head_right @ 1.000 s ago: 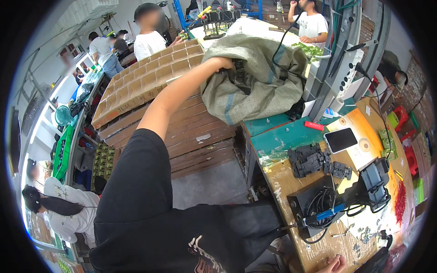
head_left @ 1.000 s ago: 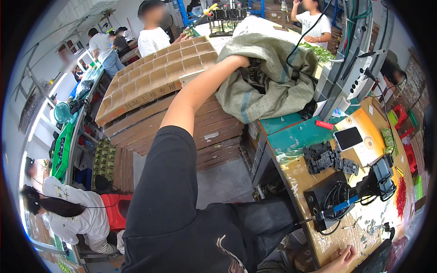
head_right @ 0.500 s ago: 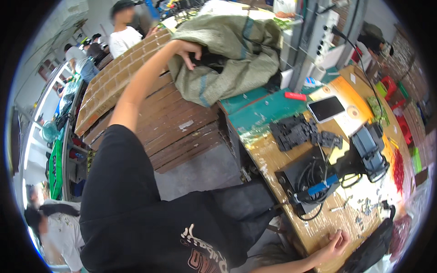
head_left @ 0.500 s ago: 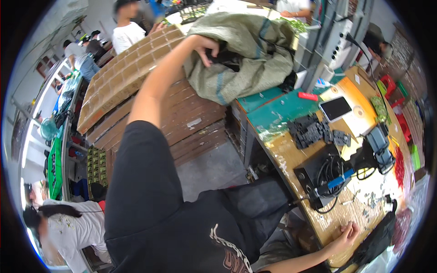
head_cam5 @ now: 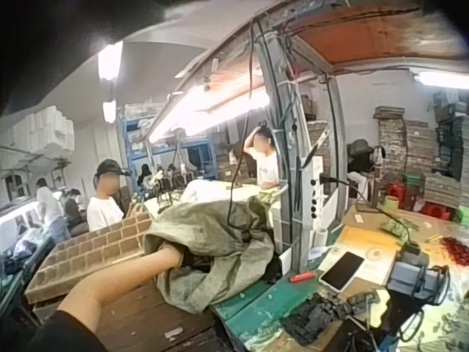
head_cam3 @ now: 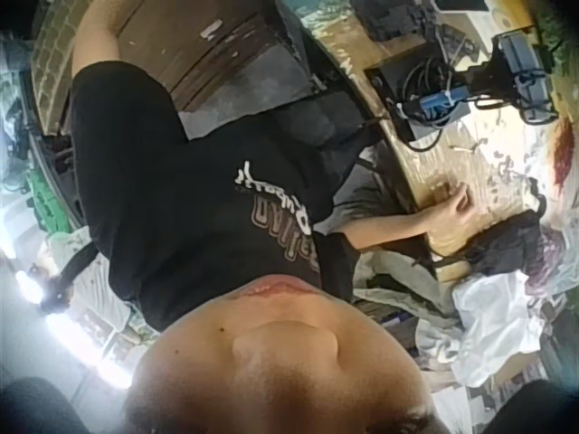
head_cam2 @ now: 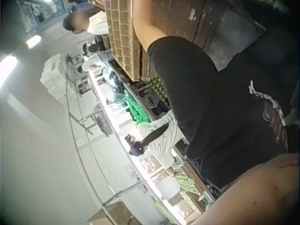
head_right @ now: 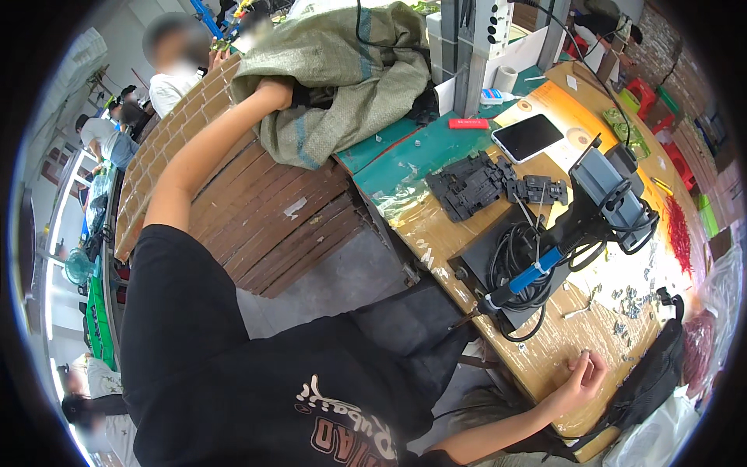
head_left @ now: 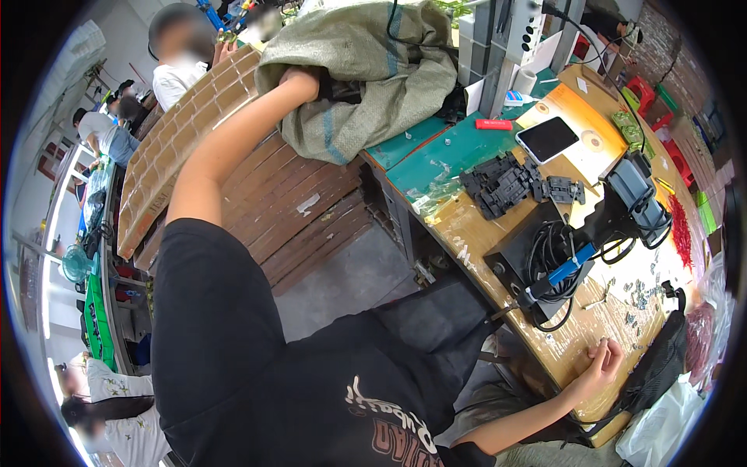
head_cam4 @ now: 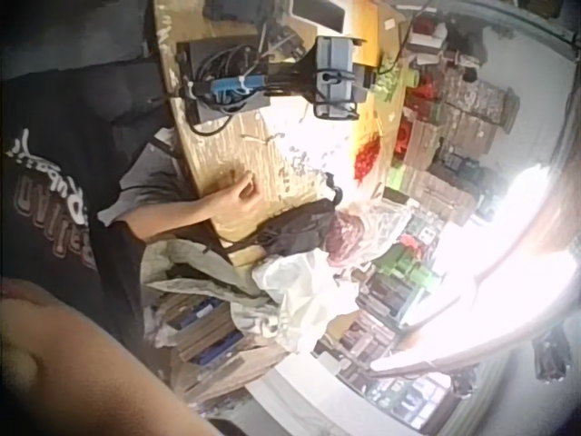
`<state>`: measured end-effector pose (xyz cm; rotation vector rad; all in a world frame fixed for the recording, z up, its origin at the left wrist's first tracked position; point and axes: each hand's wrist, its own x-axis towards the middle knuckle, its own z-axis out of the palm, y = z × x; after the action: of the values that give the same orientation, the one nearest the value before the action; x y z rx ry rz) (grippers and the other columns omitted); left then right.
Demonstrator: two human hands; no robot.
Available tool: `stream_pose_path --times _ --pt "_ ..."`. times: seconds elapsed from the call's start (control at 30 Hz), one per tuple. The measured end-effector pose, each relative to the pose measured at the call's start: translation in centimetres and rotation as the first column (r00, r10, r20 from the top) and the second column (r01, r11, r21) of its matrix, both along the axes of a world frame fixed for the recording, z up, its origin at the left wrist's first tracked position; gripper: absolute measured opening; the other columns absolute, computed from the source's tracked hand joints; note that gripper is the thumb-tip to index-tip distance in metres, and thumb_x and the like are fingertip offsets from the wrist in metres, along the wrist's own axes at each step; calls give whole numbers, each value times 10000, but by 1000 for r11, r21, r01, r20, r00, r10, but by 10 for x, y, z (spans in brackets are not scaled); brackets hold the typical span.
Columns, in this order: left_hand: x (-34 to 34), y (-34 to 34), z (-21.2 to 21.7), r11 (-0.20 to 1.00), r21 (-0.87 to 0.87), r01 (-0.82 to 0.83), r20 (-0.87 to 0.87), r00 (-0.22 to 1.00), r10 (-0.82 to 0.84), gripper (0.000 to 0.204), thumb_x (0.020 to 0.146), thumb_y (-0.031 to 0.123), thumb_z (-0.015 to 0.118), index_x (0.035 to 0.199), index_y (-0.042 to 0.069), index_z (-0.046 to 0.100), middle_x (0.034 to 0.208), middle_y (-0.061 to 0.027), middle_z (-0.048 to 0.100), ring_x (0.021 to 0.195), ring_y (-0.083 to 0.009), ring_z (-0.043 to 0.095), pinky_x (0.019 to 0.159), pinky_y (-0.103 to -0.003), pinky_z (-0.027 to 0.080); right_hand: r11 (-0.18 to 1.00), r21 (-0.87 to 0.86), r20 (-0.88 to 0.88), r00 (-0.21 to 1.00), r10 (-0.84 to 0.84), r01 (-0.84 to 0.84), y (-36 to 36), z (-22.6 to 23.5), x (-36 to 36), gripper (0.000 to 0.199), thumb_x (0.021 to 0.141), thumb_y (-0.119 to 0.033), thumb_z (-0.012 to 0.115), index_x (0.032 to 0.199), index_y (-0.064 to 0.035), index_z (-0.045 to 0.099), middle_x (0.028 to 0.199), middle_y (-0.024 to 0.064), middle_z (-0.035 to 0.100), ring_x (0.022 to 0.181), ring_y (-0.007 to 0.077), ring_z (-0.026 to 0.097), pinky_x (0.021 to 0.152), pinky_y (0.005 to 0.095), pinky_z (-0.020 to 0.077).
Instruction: The person is manually assembling small plastic parts, fitting pins and components into a larger plastic housing.
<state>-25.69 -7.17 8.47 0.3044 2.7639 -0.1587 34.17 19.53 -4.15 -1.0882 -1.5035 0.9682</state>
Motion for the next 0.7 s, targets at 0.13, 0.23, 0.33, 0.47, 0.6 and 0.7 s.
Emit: stream_pose_path --times 0.13,0.23,0.33,0.47,0.6,0.7 --pt "-6 9 -4 998 -21 -53 23 998 53 432 634 84 413 1047 -42 418 988 -252 478 559 -280 554 423 -308 454 1000 14 -3 1000 -16 16 -1 0 5 103 827 -78 547 893 -5 517 724 28 485 624 86 437 561 199 361" --pt "-12 3 -2 994 -41 -105 55 993 107 395 633 99 413 1005 -28 448 935 -242 501 538 -261 545 396 -285 427 1000 10 -11 1000 12 -12 -3 2 -2 100 827 -80 551 888 -7 519 716 18 475 621 80 429 568 199 364" --pt "-20 5 -2 989 -63 -135 90 986 140 362 632 113 412 964 -15 478 881 -233 524 516 -242 537 370 -263 399 1000 -4 -27 1000 7 -7 -4 2 -2 89 824 -69 556 876 -7 519 727 8 465 618 75 418 576 199 364" --pt "-31 -5 16 977 -76 -197 240 948 210 111 660 161 405 660 50 410 566 -84 427 421 -185 453 379 -281 350 1000 -4 -31 999 24 -24 -4 5 -3 86 823 -62 548 887 -10 523 720 15 480 622 82 433 575 202 375" --pt "-11 -15 37 956 -175 -233 318 906 279 101 632 164 404 588 75 425 536 -64 478 395 -133 429 334 -222 236 1000 9 -28 999 23 -23 -2 2 -2 92 823 -62 550 893 -8 524 726 13 480 626 76 432 582 201 373" --pt "-8 -20 38 990 -12 -143 372 918 137 150 659 209 406 662 68 457 551 -59 503 389 -108 418 317 -207 205 1000 -11 -29 1000 1 -2 -4 4 -2 82 825 -60 551 877 -4 522 736 11 472 622 79 421 586 195 361"
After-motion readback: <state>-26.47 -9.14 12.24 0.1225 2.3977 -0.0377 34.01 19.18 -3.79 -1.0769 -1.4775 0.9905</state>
